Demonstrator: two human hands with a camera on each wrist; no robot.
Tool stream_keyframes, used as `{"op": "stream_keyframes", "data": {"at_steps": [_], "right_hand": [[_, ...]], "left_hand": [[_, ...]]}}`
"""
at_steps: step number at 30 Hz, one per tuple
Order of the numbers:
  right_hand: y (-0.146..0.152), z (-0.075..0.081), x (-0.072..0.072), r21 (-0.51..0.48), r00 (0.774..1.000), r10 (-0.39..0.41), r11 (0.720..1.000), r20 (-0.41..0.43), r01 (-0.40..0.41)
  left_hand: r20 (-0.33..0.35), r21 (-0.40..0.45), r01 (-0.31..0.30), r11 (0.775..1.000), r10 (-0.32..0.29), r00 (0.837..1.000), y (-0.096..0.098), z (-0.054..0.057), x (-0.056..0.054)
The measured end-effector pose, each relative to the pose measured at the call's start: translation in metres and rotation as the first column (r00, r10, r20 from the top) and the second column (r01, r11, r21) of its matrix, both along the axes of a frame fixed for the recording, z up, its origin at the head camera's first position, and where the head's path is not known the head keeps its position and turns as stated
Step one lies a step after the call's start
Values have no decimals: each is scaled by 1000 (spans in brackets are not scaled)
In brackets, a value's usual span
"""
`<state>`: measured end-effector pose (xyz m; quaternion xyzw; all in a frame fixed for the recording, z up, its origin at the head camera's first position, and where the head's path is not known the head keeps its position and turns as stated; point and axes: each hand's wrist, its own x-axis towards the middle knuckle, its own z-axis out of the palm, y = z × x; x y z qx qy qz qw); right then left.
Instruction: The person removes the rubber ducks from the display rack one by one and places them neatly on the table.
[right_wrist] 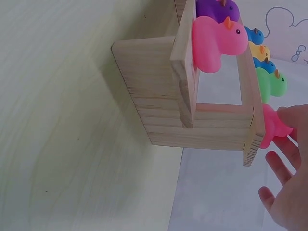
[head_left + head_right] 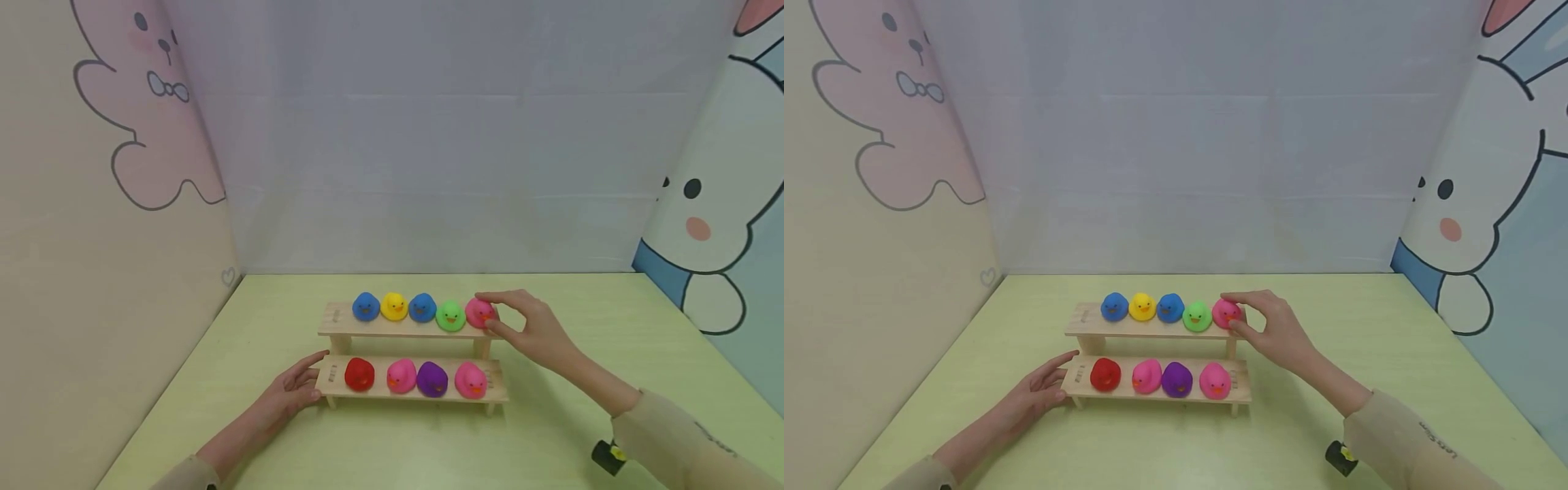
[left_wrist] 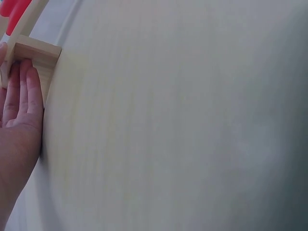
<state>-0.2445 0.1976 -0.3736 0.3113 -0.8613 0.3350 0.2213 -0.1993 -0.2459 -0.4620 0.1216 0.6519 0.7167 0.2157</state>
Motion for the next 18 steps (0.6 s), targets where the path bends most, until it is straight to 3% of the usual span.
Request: {"op": "stream_keyframes", "data": {"at_steps": [3,11,18], "right_hand": [[-1,1,1,-8,1000,-7,1000,8,7],[-2,3,3,-25,999,-19,999,34,20],[0,4,3,-17,999,-32,999,22,32]], "left_hand": [[-25,-17,-28,999,27,999,0,-5,0],[-12,-7,-164,986,164,986,16,0,14],[-38,9,-225,974,225,974,25,0,20]]}}
